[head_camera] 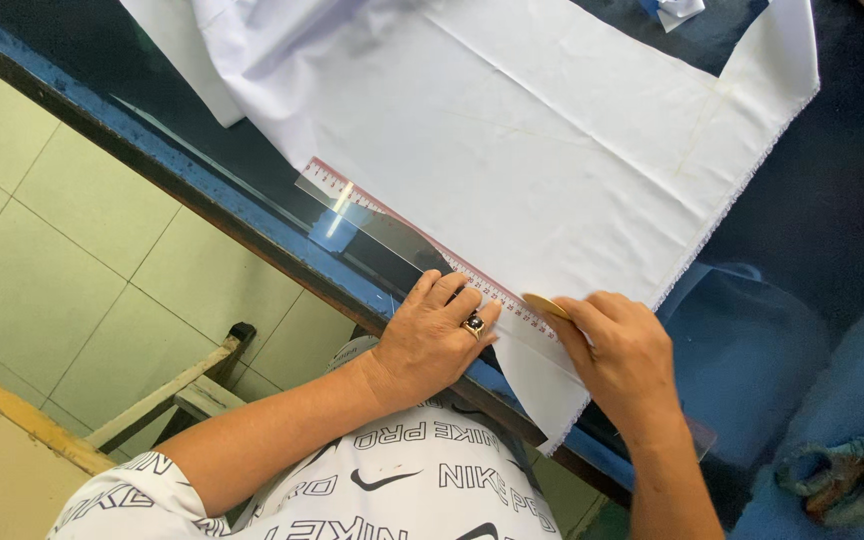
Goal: The person cuts a piece of white fabric using shears, following a pattern on the material. After cutting, they fold the fabric and use a ruler and a yellow marking tool to draw lines on the fabric.
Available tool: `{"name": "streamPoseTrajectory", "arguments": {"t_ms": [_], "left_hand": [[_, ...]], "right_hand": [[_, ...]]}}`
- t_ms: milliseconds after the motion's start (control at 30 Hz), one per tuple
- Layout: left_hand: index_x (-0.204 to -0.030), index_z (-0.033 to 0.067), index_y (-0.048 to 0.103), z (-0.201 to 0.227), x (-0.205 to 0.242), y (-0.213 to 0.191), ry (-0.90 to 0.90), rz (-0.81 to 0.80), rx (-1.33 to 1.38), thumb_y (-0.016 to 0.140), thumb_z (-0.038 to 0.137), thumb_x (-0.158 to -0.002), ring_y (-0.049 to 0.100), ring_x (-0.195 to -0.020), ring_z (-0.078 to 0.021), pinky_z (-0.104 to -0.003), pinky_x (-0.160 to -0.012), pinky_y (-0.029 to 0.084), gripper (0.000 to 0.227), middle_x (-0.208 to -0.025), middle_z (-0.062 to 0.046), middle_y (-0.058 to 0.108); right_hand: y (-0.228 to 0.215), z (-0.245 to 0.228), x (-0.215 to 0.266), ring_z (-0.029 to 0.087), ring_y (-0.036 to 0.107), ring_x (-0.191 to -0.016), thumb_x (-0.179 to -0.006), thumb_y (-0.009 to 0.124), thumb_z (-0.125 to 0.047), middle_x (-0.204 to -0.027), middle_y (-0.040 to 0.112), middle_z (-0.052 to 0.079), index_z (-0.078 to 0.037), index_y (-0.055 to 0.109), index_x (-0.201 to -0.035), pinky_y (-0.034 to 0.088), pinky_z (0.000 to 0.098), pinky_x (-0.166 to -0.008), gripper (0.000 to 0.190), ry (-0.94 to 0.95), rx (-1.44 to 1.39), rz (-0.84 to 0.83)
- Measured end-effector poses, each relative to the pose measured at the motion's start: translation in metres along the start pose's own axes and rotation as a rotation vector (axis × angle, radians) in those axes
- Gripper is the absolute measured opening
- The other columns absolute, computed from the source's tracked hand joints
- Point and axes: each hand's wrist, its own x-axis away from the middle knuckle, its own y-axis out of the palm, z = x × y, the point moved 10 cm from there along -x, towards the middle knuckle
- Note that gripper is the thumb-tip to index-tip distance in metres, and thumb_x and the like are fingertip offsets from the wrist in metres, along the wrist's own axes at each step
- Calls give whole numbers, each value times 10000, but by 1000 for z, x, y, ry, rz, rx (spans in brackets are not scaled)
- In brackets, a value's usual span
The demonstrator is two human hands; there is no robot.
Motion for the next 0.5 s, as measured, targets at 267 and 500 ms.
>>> {"name": "streamPoseTrajectory", "arguments": {"t_ms": [267, 500], "left_hand": [[-1065, 72, 636, 8, -15, -12, 49, -35, -170, 755, 251, -939, 531, -930, -288, -424, -812, 444, 249, -910, -52, 529], [-1007, 131, 662, -24, -16, -2, 15, -198, 18, 711, 258, -950, 547, -1025, -276, -443, -911, 484, 148, -1013, -58, 578]], "right_hand": [[-41, 71, 97, 242, 576, -683, -945, 696, -364, -736, 582, -1, -248, 730, -991, 437, 412, -628, 129, 128, 336, -189], [-58, 80, 131, 247, 645, -874, -1047, 664, -208, -974, 692, 97, -13, 705, -1099, 490, 372, -813, 206, 356, 93, 128]]}}
